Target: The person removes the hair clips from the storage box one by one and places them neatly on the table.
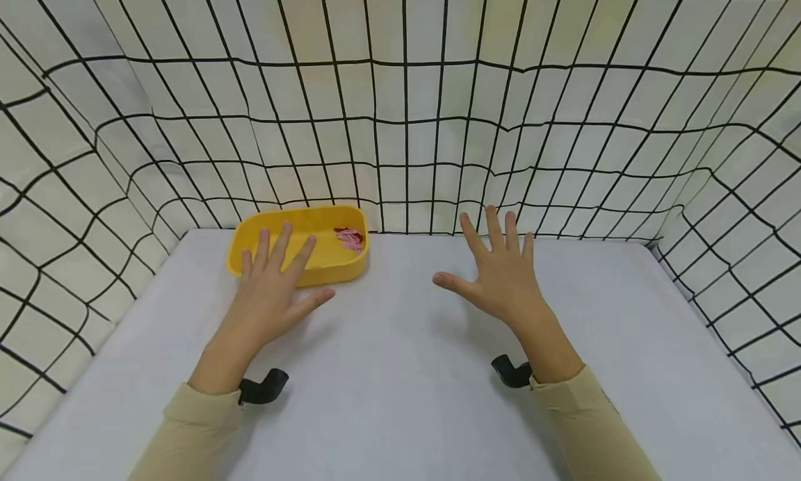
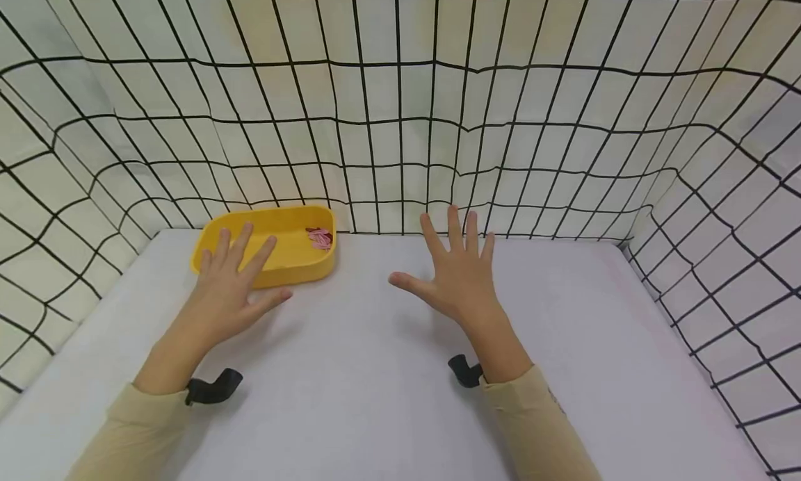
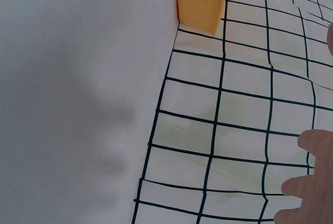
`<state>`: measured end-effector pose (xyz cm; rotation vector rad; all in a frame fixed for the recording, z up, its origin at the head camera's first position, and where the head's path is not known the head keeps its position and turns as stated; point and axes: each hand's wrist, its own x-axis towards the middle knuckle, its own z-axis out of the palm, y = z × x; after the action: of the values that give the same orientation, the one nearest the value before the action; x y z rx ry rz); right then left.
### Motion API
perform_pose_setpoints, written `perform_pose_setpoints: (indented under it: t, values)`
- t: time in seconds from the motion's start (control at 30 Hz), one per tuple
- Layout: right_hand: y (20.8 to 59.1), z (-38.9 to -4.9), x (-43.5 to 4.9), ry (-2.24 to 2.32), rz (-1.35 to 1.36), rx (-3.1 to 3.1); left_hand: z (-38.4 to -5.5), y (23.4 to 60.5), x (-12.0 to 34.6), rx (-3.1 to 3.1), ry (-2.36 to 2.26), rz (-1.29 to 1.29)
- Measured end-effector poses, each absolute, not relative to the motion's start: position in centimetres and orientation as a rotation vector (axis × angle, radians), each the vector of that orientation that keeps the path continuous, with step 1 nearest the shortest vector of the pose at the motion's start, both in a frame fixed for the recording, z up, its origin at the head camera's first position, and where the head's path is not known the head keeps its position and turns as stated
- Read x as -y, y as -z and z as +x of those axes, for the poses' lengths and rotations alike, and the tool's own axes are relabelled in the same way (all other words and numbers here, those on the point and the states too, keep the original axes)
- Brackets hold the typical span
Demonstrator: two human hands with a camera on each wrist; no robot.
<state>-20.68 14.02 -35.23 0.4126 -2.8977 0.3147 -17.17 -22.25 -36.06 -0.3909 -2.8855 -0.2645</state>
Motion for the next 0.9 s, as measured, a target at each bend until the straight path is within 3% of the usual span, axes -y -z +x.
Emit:
perform_pose_setpoints:
  t: [0.47,0.7,0.9]
  values:
    - [35.7,-20.3,-13.4,-0.481,0.533,2.833,-17.3,35.9,23.8,2.865,0.422,-0.369]
    - [36.2,-20.8,-12.3,-1.032,0.763,2.784,-18.5,36.3,26.5,2.821,0.743,-0.297]
    - [35.8,-24.3,-8.8,-1.531,0.878,2.776,-20.1,37.0,30.6,2.749,1.124,-0.142]
